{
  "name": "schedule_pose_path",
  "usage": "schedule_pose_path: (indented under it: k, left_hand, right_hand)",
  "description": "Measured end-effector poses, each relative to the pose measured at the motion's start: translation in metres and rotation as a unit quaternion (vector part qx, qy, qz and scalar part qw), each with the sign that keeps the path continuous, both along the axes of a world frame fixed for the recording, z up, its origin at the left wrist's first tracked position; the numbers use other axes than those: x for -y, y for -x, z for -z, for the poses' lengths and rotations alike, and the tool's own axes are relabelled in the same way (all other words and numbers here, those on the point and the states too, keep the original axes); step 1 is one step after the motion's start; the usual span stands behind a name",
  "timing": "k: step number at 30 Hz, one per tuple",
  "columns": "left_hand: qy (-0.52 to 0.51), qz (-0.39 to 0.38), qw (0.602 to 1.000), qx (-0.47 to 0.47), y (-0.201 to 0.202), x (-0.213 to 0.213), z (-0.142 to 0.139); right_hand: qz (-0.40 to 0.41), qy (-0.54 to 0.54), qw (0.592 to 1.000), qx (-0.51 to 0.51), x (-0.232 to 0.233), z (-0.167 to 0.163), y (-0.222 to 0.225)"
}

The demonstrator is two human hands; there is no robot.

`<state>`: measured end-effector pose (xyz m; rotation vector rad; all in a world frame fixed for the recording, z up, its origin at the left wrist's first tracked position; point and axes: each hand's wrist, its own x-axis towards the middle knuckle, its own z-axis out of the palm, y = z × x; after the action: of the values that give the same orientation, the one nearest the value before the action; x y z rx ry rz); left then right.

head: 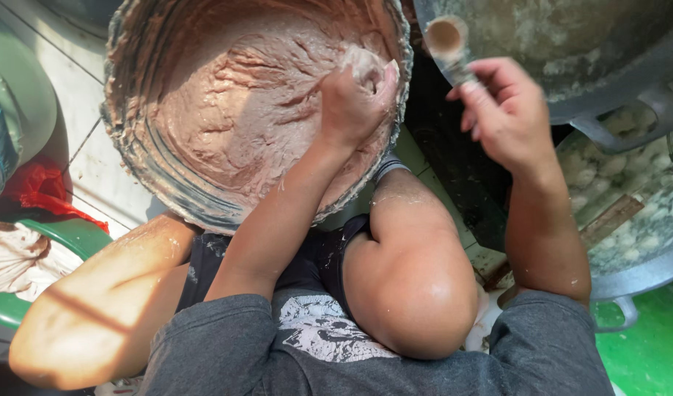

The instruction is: The person scoops a pink meat paste from a large metal bowl using a small metal scoop and transfers it into a large wok filled with boiling water. The person repeats this scooping and dropping motion continuously throughout the clip.

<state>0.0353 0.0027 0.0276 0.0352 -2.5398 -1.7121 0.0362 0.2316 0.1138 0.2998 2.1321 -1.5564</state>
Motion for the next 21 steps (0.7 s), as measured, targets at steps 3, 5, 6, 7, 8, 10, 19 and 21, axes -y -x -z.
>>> schedule_pose_path:
  k: [3,5,6,7,8,10,19,21]
  left_hand:
    - [-0.035,-0.008,0.999,-0.023,0.007,-0.006,0.004]
    - [-0.038,-0.008,0.999,-0.034,0.007,-0.008,0.005]
    - [-0.033,-0.002,0.999,-0.039,0.007,-0.009,0.006]
    - [-0.028,0.002,0.999,-0.045,0.007,-0.009,0.006]
    - [-0.014,0.011,0.999,-0.036,0.007,-0.01,0.006]
    - [0.012,0.029,0.999,-0.017,0.008,-0.01,0.007]
    - [0.217,-0.011,0.975,-0.046,0.012,0.0,0.009]
    - [0.138,-0.007,0.988,-0.064,0.009,0.001,0.008]
  right_hand:
    - [-0.045,0.04,0.998,0.014,0.015,-0.009,-0.008]
    - [-0.083,0.001,0.996,-0.037,0.025,-0.012,-0.012]
    - [-0.103,-0.018,0.993,-0.062,0.028,-0.013,-0.012]
    - [-0.12,-0.017,0.989,-0.083,0.03,-0.013,-0.012]
    - [-0.138,-0.015,0.985,-0.104,0.033,-0.012,-0.012]
    - [-0.114,0.05,0.992,-0.035,0.034,-0.009,-0.011]
    - [-0.032,-0.047,0.995,-0.085,0.001,0.005,0.01]
    - [-0.057,-0.12,0.974,-0.183,-0.002,0.005,0.016]
